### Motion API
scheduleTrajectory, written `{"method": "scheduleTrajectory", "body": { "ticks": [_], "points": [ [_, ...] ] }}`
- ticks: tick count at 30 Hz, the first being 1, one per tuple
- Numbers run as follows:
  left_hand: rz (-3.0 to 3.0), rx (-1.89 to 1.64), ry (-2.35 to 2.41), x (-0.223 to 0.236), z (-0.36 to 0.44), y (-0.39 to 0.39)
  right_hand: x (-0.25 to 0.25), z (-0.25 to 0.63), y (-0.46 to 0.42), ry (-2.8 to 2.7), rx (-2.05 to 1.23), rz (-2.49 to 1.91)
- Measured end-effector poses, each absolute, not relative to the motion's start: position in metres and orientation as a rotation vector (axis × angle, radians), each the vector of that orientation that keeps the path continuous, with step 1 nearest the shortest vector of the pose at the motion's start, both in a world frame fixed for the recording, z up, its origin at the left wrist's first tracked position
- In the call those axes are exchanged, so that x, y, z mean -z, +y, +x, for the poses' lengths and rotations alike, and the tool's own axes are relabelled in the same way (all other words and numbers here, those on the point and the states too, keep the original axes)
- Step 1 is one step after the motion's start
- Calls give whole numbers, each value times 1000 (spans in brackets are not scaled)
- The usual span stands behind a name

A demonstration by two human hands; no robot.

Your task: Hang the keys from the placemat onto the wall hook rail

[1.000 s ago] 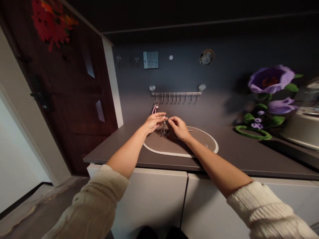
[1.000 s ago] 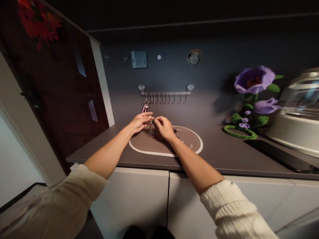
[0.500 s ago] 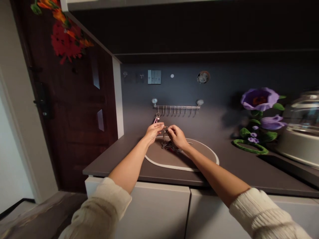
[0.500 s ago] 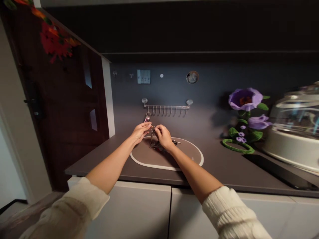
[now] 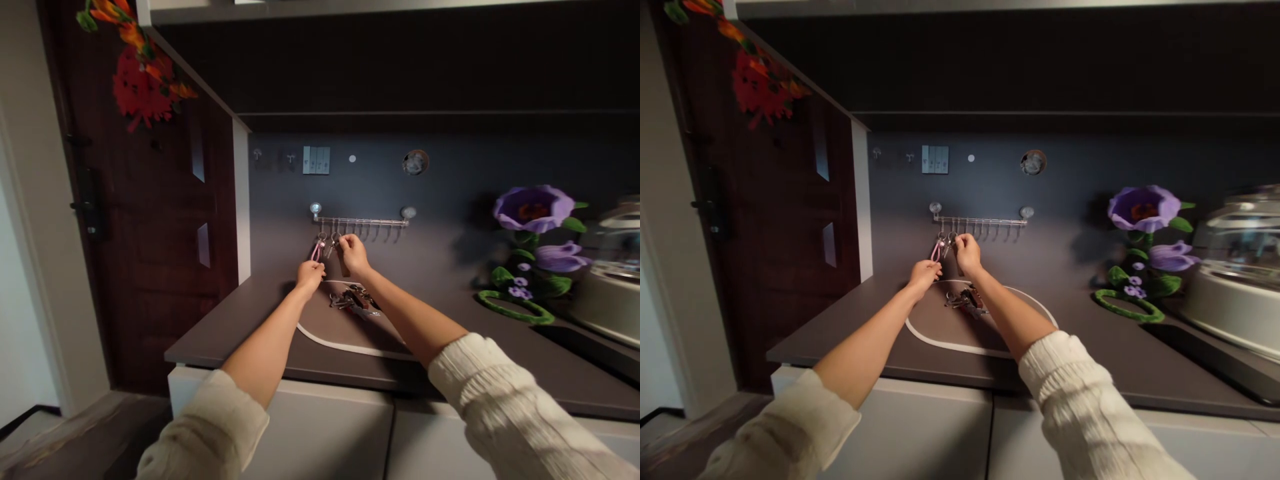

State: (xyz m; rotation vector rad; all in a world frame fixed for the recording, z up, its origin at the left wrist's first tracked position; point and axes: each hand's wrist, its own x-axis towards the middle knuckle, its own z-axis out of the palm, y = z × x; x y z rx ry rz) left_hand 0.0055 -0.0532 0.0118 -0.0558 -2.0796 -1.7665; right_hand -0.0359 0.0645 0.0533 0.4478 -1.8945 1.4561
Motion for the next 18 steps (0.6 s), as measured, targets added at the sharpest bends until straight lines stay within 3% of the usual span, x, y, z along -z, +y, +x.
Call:
{"method": "scheduleTrajectory", "body": {
  "ticks": [7,18],
  "points": [
    [-64,1374,-2277,1,-11,-56,-72,-51,41,-1754,-1865,208],
    [4,1283,-2339,-2,-7,-57,-63,-89,27,-1638,-2066,95]
  ]
}}
